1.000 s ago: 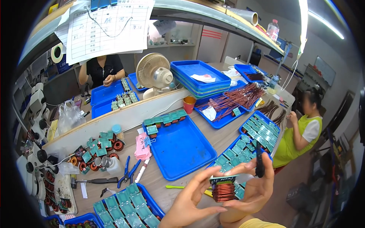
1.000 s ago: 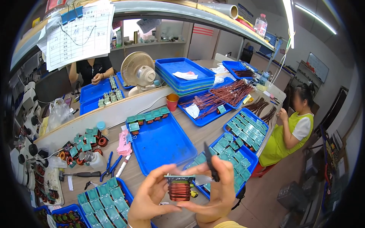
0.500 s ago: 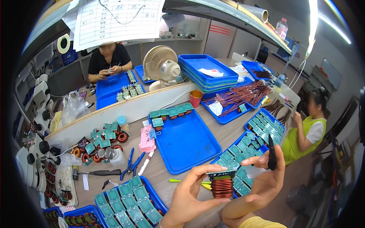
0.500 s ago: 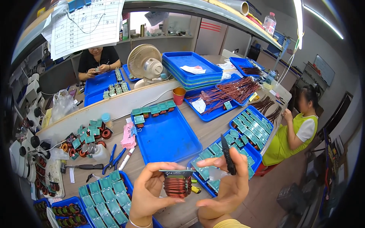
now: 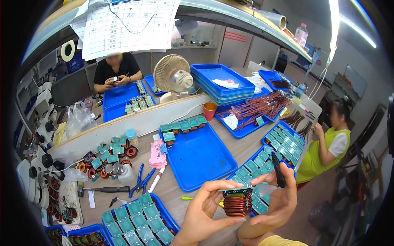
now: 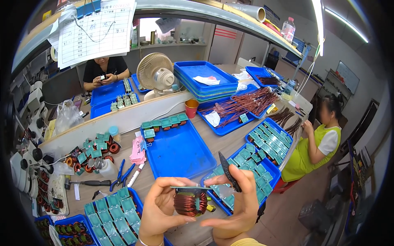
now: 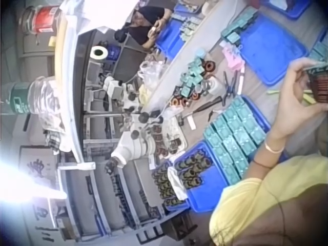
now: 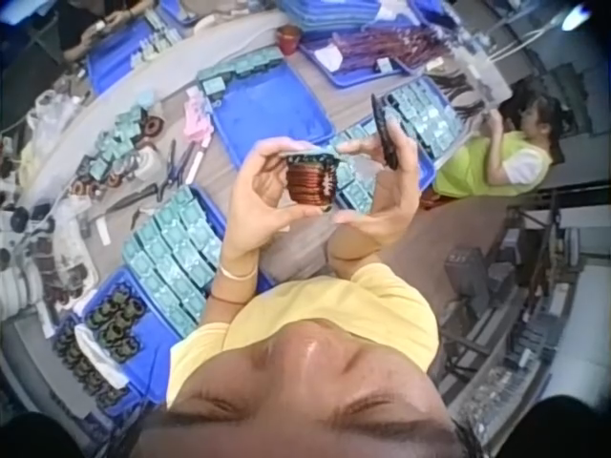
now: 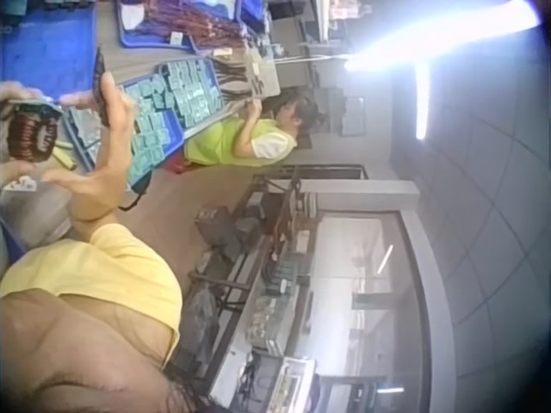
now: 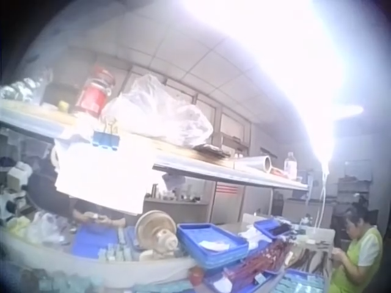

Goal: The worker is assembling wire coils onto transformer cores and trimming the wires using pliers at an assembly workbench.

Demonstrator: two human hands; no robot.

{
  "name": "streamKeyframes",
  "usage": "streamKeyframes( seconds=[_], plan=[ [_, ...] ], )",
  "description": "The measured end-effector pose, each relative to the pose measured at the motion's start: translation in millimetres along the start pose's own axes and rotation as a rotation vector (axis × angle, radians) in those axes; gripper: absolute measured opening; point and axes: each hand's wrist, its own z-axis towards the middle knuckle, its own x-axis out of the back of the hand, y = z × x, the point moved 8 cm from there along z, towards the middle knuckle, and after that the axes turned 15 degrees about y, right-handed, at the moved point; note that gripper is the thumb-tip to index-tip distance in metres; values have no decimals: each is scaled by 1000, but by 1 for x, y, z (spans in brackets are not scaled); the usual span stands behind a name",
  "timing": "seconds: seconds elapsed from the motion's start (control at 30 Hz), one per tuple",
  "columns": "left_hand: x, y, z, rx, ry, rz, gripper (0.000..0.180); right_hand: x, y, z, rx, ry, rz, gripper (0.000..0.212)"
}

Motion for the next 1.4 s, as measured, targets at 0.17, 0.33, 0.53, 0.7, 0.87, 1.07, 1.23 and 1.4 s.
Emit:
streamKeyframes(
  seconds=[0.17, 0.33, 0.53, 0.7, 0.87, 1.07, 1.23, 1.4],
  plan=[
    [-3, 4, 2, 6, -17, -64, 68, -9, 1, -1, 86, -263, -125, 120],
    [-1, -5, 3, -43, -33, -116, 68, -5, 1, -4, 98, -215, -80, 117],
    [-5, -7, 3, 27, -91, -79, 70, 5, -2, -3, 118, -83, 71, 115],
    [-4, -4, 5, -88, -94, 29, 71, 3, -3, -2, 118, -92, 108, 111],
    [-4, -1, 5, -111, -95, 33, 69, 1, -4, -3, 137, -116, 91, 110],
    [-6, 0, 3, -79, -146, -20, 64, 1, -6, -3, 149, -129, 87, 112],
    [-4, -3, 3, -45, -141, -5, 66, 3, -4, -3, 128, -110, 83, 114],
    [-3, -2, 4, -27, -50, 30, 69, 4, -4, -3, 124, -103, 65, 116]
  ],
)
